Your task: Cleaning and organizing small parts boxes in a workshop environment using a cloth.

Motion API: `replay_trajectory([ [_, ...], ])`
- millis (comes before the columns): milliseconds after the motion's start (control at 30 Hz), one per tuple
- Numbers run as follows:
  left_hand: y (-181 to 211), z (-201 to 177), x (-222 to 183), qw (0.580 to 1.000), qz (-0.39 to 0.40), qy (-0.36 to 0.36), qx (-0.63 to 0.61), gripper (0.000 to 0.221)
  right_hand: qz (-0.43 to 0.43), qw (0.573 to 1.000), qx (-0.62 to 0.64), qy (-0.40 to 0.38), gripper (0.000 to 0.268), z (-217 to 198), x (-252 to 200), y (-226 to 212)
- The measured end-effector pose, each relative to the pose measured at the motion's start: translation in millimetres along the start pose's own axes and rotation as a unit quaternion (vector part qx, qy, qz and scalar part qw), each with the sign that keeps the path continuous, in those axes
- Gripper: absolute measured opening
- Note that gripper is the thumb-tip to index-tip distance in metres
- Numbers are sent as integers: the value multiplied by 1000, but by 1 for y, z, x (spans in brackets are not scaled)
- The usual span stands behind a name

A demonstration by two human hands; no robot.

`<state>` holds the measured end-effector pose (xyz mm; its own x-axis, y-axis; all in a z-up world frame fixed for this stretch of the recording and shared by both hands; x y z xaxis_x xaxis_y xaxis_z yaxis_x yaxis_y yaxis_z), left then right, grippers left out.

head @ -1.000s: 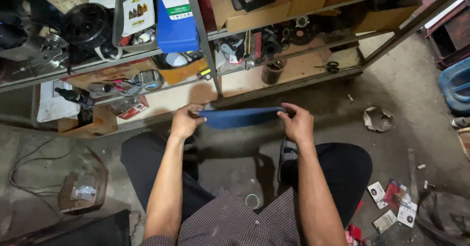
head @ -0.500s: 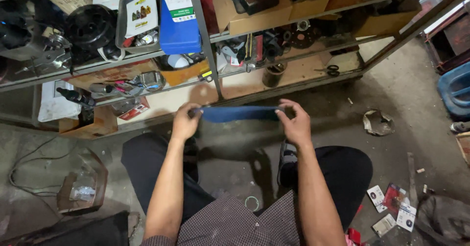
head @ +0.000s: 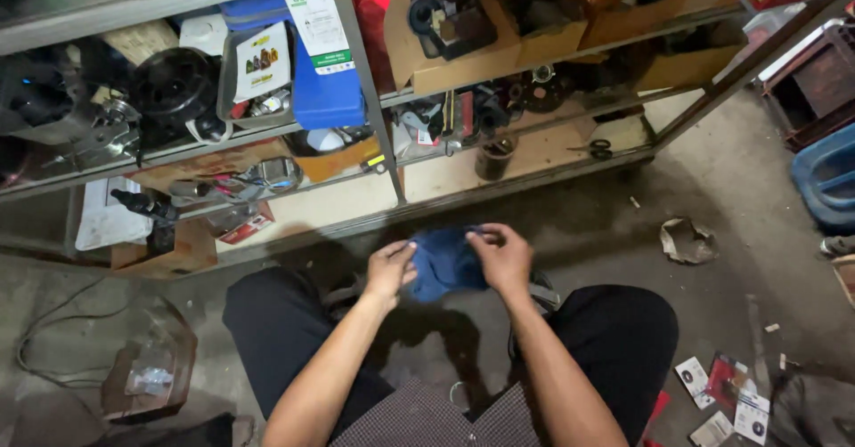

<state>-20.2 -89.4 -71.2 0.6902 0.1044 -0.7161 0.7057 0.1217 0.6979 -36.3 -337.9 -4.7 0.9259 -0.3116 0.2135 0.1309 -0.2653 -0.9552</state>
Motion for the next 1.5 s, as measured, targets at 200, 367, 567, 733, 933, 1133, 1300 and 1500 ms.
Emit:
replay_trajectory([
  [200,-16,29,-10,987,-22,-107,-116,35,-219,966,-19,-134,30,28,-31,-52],
  [367,-5,32,-34,986,1,-125,-106,34,-218,969,-30,-109,35,31,-38,-68],
  [567,7,36,-54,996,52,-70,-4,32,-286,954,-46,-78,27,38,-48,-53],
  [733,11,25,-47,985,107,-133,10,32,-235,960,54,-141,31,37,-40,-35],
  [933,41,-4,-55,962,185,-49,193,33,-150,975,-16,-166,45,9,-14,-33],
  [1133,62,-23,-56,925,243,-115,270,28,-221,932,-45,-283,58,12,-15,-46],
  [1300,68,-23,-66,929,165,-164,289,26,-271,892,-97,-347,44,24,-24,-24],
  [1500,69,-34,-54,938,221,-49,262,27,-213,954,-82,-196,24,10,-15,-38],
])
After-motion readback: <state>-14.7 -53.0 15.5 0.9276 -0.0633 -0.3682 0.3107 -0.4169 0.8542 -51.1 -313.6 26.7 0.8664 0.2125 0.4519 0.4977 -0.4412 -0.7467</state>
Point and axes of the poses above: each hand's wrist, its own x-axis towards the middle knuckle, its own z-axis out of the palm, y = z × x, the point moved 3 cm from there along x, towards the middle knuckle, and after that the axes turned 15 degrees about -z, right-handed, at the moved point
